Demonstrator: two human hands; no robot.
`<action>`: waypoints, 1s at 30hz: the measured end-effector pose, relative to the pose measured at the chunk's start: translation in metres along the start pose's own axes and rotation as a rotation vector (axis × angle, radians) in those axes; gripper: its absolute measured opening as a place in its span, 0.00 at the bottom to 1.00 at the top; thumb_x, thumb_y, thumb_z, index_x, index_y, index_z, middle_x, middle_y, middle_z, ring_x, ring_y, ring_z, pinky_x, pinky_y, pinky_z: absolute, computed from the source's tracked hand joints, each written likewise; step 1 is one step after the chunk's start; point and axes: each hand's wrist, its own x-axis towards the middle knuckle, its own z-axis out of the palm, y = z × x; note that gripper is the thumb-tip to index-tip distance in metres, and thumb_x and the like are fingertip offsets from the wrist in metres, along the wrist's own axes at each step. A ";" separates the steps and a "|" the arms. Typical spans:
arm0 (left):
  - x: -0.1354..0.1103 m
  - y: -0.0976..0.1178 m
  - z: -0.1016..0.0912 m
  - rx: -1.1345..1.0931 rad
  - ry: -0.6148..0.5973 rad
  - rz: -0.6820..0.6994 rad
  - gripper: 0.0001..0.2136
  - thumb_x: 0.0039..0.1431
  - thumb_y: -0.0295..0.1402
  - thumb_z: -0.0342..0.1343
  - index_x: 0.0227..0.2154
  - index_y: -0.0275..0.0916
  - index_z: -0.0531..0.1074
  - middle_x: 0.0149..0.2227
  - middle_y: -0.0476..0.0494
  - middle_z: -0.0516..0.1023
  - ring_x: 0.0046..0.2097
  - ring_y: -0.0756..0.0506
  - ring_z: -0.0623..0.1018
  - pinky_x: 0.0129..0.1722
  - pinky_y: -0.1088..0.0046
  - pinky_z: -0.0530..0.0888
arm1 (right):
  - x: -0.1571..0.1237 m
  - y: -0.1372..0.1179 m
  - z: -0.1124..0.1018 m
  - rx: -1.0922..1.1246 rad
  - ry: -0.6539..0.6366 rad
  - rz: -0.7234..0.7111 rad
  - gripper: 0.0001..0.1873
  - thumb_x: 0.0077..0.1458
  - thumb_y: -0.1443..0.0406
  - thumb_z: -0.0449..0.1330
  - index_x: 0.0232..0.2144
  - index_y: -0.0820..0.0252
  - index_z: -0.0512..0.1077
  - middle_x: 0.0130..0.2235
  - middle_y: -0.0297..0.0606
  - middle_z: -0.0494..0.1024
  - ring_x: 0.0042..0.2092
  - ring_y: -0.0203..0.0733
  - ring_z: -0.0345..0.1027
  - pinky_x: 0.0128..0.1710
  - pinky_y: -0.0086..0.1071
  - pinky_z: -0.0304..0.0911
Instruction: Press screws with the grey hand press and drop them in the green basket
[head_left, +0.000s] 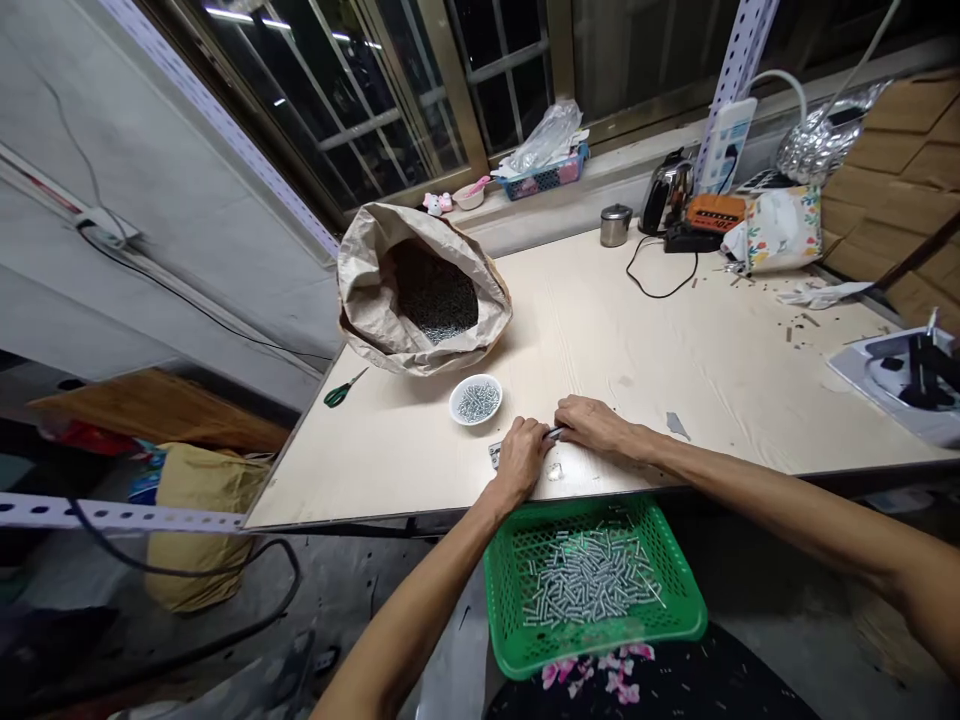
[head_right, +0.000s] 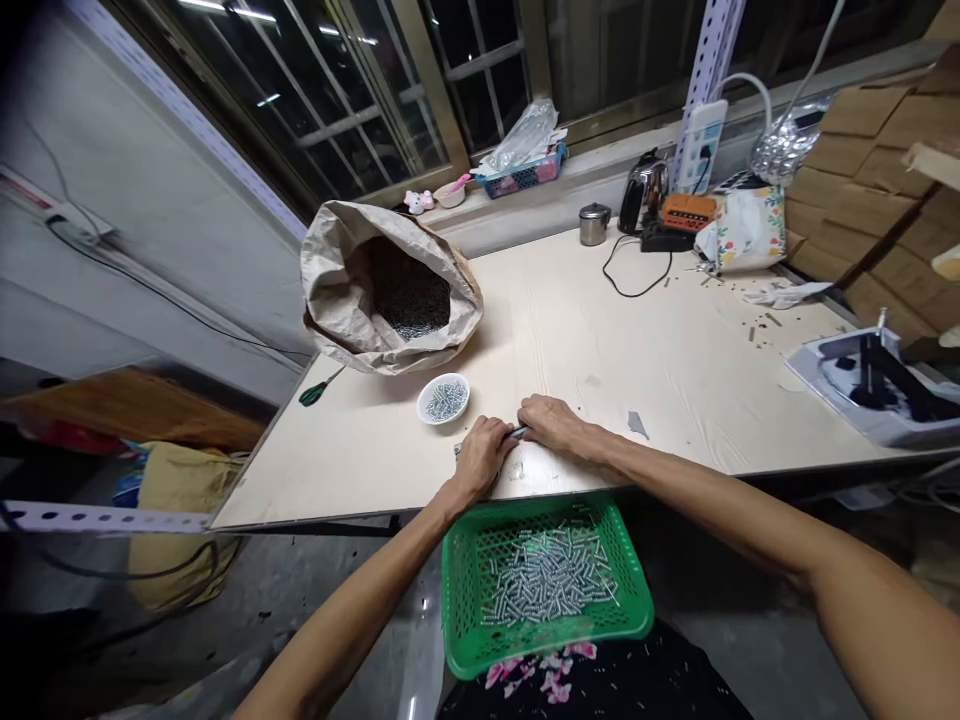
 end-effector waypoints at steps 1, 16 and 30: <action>-0.002 -0.003 -0.001 -0.024 0.024 -0.005 0.09 0.59 0.33 0.56 0.41 0.38 0.73 0.42 0.41 0.75 0.46 0.42 0.70 0.46 0.64 0.68 | -0.003 0.001 0.000 -0.002 0.015 -0.011 0.11 0.54 0.64 0.62 0.39 0.63 0.71 0.41 0.45 0.73 0.43 0.45 0.64 0.40 0.35 0.59; -0.081 -0.034 -0.023 -0.282 0.077 -0.624 0.15 0.56 0.42 0.53 0.23 0.36 0.76 0.28 0.44 0.78 0.32 0.47 0.74 0.32 0.75 0.64 | -0.015 -0.023 0.026 -0.047 0.099 0.019 0.07 0.62 0.70 0.51 0.34 0.60 0.69 0.38 0.38 0.71 0.37 0.39 0.63 0.30 0.30 0.53; -0.055 -0.046 -0.030 -0.274 -0.154 -0.708 0.09 0.50 0.33 0.55 0.18 0.37 0.72 0.20 0.49 0.72 0.27 0.49 0.71 0.26 0.76 0.60 | -0.014 -0.012 0.029 0.136 0.194 0.015 0.10 0.64 0.68 0.49 0.34 0.60 0.69 0.35 0.37 0.71 0.36 0.37 0.65 0.33 0.30 0.58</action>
